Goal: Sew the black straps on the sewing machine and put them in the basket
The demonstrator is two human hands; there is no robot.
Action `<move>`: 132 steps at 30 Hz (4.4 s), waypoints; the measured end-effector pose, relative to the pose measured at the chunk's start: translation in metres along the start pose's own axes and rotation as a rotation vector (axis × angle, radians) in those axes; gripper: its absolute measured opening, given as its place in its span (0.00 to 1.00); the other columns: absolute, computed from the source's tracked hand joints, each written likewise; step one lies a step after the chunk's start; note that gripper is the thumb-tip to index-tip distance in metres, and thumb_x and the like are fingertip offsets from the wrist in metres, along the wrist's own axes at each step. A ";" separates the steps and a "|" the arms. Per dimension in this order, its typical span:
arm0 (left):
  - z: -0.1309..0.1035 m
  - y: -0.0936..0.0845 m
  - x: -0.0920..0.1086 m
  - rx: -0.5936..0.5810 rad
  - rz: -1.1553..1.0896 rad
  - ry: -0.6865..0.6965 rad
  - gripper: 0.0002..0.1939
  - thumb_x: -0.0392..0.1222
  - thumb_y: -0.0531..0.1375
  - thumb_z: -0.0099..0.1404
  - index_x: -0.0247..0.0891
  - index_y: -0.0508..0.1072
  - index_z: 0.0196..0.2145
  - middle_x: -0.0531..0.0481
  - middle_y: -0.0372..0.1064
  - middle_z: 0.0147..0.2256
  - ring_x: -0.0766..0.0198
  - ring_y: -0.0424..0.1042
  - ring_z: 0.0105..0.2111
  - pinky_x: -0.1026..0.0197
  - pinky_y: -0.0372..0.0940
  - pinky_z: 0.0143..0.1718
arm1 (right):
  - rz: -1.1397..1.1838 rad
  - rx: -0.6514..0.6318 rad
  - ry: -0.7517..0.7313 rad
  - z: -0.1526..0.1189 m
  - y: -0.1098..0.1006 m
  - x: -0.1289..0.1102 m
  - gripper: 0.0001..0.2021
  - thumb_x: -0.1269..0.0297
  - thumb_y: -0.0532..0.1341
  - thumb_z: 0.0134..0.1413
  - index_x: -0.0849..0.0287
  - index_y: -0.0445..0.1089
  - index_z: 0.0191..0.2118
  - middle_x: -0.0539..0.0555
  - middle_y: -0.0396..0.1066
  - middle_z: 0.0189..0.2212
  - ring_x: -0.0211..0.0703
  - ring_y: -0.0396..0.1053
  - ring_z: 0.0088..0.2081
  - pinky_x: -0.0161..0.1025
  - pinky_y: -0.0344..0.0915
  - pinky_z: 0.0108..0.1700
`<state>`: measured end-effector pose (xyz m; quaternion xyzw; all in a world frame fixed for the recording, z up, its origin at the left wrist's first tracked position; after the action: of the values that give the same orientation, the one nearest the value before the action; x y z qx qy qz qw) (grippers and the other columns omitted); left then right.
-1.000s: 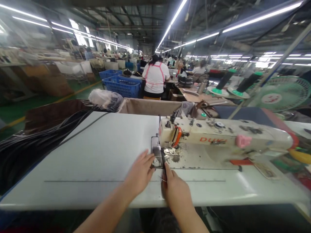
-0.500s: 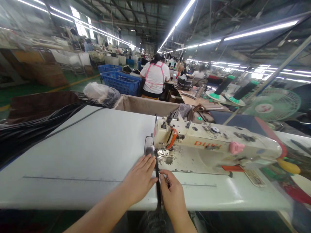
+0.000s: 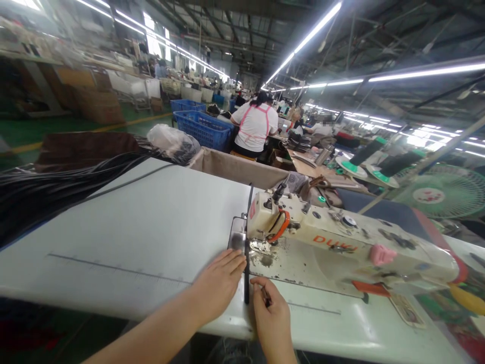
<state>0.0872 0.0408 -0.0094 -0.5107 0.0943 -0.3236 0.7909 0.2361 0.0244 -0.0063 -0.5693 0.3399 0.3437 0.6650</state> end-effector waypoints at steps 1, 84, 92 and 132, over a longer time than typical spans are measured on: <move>-0.001 -0.001 0.002 -0.001 0.010 0.025 0.22 0.34 0.52 0.74 0.36 0.71 0.62 0.46 0.70 0.63 0.57 0.67 0.65 0.51 0.53 0.71 | -0.007 0.003 -0.004 0.000 0.000 0.000 0.15 0.53 0.57 0.63 0.55 0.77 0.36 0.49 0.74 0.23 0.42 0.68 0.25 0.36 0.64 0.30; 0.097 0.017 -0.096 -0.150 -0.210 -0.063 0.11 0.43 0.63 0.67 0.43 0.81 0.46 0.44 0.79 0.48 0.49 0.74 0.53 0.46 0.66 0.59 | -0.124 0.089 -0.187 -0.013 -0.005 -0.016 0.12 0.65 0.55 0.64 0.55 0.77 0.38 0.50 0.76 0.26 0.39 0.71 0.26 0.34 0.65 0.32; 0.093 0.012 -0.107 -0.153 -0.227 -0.143 0.06 0.44 0.65 0.65 0.46 0.85 0.36 0.48 0.82 0.40 0.52 0.77 0.44 0.48 0.66 0.52 | -0.114 0.110 -0.222 -0.014 0.000 -0.008 0.12 0.65 0.55 0.64 0.55 0.76 0.40 0.49 0.75 0.26 0.40 0.69 0.26 0.35 0.65 0.33; 0.036 0.013 -0.028 -0.376 -0.353 -0.585 0.23 0.34 0.59 0.66 0.33 0.73 0.59 0.42 0.73 0.49 0.58 0.78 0.42 0.59 0.71 0.46 | -0.101 0.052 -0.214 -0.017 -0.004 -0.022 0.10 0.71 0.55 0.62 0.57 0.74 0.40 0.50 0.73 0.27 0.40 0.68 0.27 0.35 0.61 0.32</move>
<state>0.0883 0.0879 -0.0097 -0.7257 -0.1670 -0.2723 0.6094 0.2264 0.0059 0.0120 -0.5284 0.2464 0.3597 0.7285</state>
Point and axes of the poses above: each hand's wrist, its own z-axis towards the middle knuckle, its own y-axis out of the palm, x = y × z, the point moved 8 cm from there along z, towards the middle knuckle
